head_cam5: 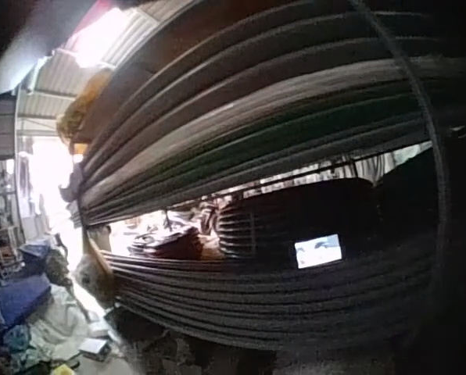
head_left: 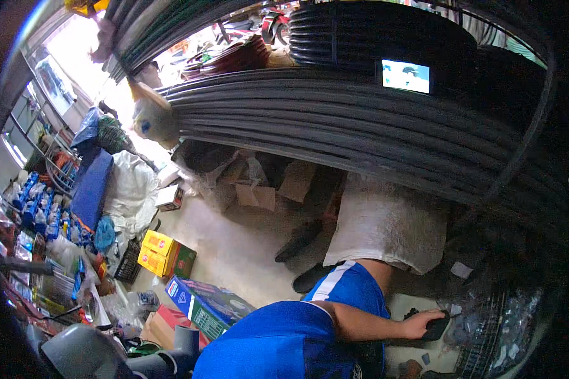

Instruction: Organizing and assembling various PVC plumbing elbow joints.

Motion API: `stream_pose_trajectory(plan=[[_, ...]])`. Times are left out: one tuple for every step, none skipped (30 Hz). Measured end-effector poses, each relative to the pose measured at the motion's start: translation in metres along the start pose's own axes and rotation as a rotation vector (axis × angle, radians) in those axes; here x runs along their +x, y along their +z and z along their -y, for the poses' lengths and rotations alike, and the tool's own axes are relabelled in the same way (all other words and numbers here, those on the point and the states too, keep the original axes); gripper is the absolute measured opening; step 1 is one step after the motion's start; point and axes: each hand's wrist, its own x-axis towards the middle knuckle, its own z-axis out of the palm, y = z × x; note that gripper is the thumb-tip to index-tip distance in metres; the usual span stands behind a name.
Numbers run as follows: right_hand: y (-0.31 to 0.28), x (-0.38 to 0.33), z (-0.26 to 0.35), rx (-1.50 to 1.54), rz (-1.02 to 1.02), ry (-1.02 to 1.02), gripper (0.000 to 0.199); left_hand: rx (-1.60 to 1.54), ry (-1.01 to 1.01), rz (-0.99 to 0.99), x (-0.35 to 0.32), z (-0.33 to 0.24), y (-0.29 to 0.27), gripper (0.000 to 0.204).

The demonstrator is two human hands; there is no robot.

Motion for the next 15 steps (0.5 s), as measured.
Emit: stream_pose_trajectory(plan=[[-0.015,0.008,-0.015,0.037,-0.002,0.073,0.041,0.014,-0.010,0.010,0.002,-0.002,-0.004,0.057],[-0.032,0.012,-0.031,0.073,-0.011,0.152,0.041,0.024,-0.022,0.026,0.003,-0.005,-0.005,0.059],[-0.051,0.012,-0.050,0.109,-0.023,0.236,0.041,0.017,-0.026,0.030,0.004,-0.008,-0.004,0.059],[-0.068,0.011,-0.058,0.150,-0.038,0.320,0.041,0.071,-0.032,0.013,0.005,-0.003,-0.003,0.059],[-0.085,0.009,-0.066,0.190,-0.054,0.406,0.041,0.122,-0.039,-0.003,0.006,0.001,-0.002,0.059],[-0.099,0.004,-0.067,0.232,-0.076,0.495,0.041,0.113,-0.043,0.012,0.009,0.010,0.001,0.059],[-0.115,0.005,-0.061,0.232,-0.090,0.508,0.041,0.075,-0.049,0.025,0.013,0.019,0.005,0.060],[-0.129,0.008,-0.029,0.166,0.047,0.332,0.041,0.039,-0.060,0.033,0.013,0.023,0.007,0.061],[-0.142,0.014,0.010,0.102,0.188,0.153,0.040,0.005,-0.032,-0.063,0.013,0.013,0.010,0.050],[-0.162,0.012,0.041,0.039,0.307,-0.027,0.040,-0.010,-0.033,-0.040,0.011,0.015,0.018,0.050],[-0.168,-0.001,0.077,0.037,0.309,-0.028,0.040,-0.043,0.003,-0.016,0.012,0.024,0.022,0.041],[-0.165,-0.029,0.115,0.104,0.309,-0.101,0.036,-0.070,0.040,0.002,0.012,0.036,0.024,0.031],[-0.161,-0.050,0.139,0.167,0.311,-0.180,0.031,-0.068,0.045,-0.014,0.009,0.053,0.033,0.031],[-0.152,-0.059,0.150,0.155,0.343,-0.202,0.031,-0.106,0.036,-0.037,0.004,0.075,0.041,0.034],[-0.147,-0.064,0.152,0.078,0.324,-0.336,0.032,-0.150,0.019,-0.050,-0.001,0.088,0.044,0.036]])
